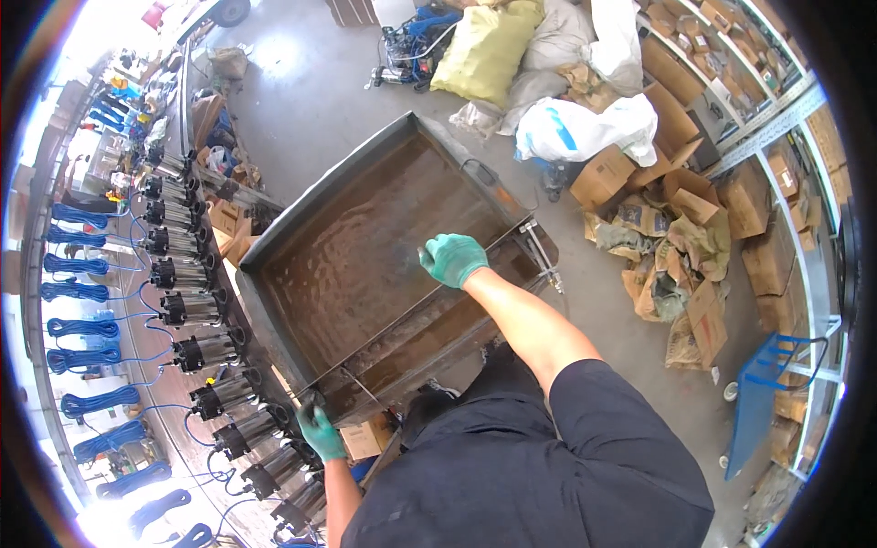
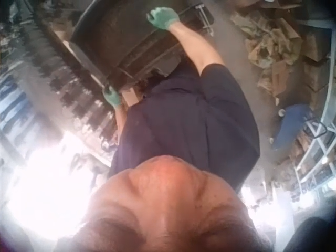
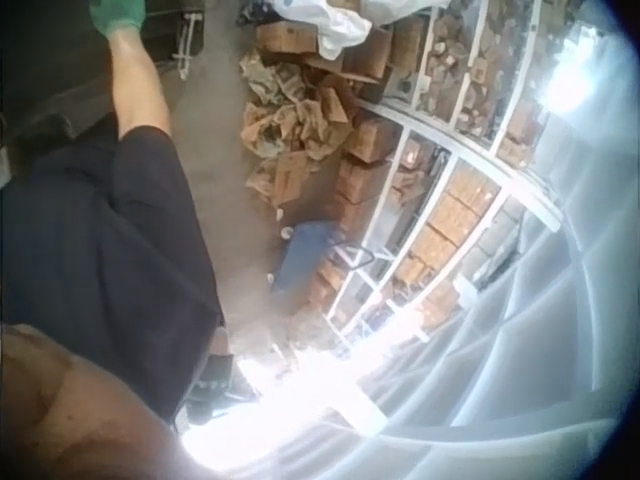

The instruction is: The person, wearing gloves, immerses a metal submersible pump component into a tank of water to check for leaks, rotates it, and then lifts it out to place it on a workbench alongside several other pump units.

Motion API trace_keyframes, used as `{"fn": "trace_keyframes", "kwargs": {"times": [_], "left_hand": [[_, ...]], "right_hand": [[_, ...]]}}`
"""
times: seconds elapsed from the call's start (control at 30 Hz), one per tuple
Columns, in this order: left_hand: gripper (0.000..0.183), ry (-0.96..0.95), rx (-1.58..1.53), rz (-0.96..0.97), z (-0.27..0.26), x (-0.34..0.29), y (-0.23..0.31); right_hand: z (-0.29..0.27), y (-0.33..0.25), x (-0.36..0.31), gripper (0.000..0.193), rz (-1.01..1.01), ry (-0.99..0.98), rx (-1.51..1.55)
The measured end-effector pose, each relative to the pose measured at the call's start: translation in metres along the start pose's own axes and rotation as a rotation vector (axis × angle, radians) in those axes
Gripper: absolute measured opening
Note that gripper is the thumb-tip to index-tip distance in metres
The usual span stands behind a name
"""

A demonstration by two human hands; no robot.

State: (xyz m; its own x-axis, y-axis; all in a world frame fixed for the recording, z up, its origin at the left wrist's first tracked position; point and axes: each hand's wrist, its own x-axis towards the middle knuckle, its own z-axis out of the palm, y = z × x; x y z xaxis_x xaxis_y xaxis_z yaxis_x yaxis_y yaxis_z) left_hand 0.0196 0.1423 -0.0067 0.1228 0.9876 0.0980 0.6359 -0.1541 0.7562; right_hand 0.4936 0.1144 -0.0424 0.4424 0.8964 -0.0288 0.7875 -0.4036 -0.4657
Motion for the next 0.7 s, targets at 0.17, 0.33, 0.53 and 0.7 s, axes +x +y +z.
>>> {"fn": "trace_keyframes", "kwargs": {"times": [0.17,0.33,0.53,0.7], "left_hand": [[0.021,0.085,-0.181,-0.294,-0.059,-0.077,-0.045],[0.016,0.146,-0.006,-0.122,-0.088,-0.074,-0.001],[0.02,0.08,-0.222,-0.278,-0.079,-0.087,-0.023],[0.02,-0.125,-0.246,-0.27,-0.075,-0.098,-0.037]], "right_hand": [[-0.001,-0.016,0.003,0.039,-0.03,-0.027,-0.028],[0.003,-0.007,0.004,0.035,-0.045,0.088,-0.029],[-0.038,0.006,-0.029,0.021,0.052,0.588,0.535],[-0.043,0.077,-0.141,0.034,0.495,0.782,0.276]]}}
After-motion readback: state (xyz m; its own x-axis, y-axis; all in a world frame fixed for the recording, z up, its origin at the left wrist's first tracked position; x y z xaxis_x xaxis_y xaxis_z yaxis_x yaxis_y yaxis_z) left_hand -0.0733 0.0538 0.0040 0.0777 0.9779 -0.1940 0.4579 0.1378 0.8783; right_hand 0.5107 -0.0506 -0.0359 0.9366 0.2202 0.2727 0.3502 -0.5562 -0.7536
